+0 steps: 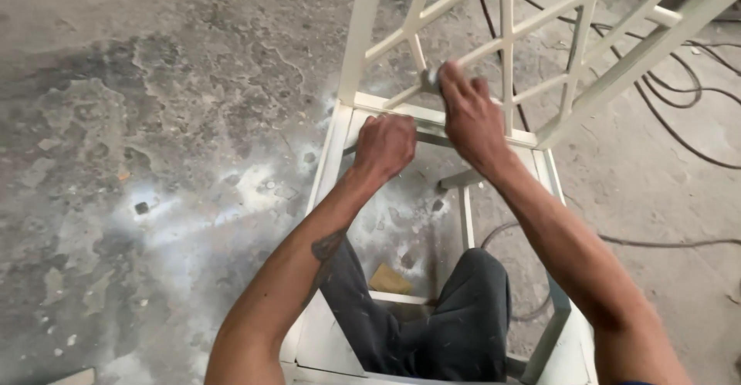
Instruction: Sanding the frame of a white wooden chair using a sanding block
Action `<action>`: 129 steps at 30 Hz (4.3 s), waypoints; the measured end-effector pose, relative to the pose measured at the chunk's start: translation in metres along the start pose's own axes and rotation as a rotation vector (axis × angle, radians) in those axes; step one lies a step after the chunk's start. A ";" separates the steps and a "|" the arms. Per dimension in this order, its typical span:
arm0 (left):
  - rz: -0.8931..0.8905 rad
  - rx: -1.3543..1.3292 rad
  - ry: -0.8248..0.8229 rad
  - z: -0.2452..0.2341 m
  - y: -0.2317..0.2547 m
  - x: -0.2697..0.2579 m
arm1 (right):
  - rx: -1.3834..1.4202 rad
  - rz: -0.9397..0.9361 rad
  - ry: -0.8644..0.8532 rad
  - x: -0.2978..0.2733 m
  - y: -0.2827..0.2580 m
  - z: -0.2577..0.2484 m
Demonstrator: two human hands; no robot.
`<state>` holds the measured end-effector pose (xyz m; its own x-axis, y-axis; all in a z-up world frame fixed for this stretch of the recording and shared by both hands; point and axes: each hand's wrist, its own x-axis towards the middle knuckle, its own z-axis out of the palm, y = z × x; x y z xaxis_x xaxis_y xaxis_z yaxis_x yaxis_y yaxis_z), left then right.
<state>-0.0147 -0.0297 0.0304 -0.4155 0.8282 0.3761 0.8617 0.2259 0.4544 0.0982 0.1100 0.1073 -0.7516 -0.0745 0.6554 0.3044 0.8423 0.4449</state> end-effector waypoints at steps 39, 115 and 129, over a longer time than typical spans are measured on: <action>-0.055 -0.176 0.136 0.003 -0.027 -0.001 | 0.615 0.600 0.227 -0.009 -0.059 0.051; -0.149 -0.236 0.109 -0.015 -0.038 -0.002 | 0.590 0.854 0.051 0.030 -0.073 0.036; -0.125 -0.266 0.062 0.000 -0.040 -0.005 | 0.335 0.612 0.083 0.031 -0.059 0.060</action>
<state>-0.0473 -0.0430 0.0101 -0.5378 0.7677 0.3484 0.6994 0.1756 0.6928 0.0212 0.0899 0.0645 -0.4519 0.4364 0.7780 0.4518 0.8640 -0.2222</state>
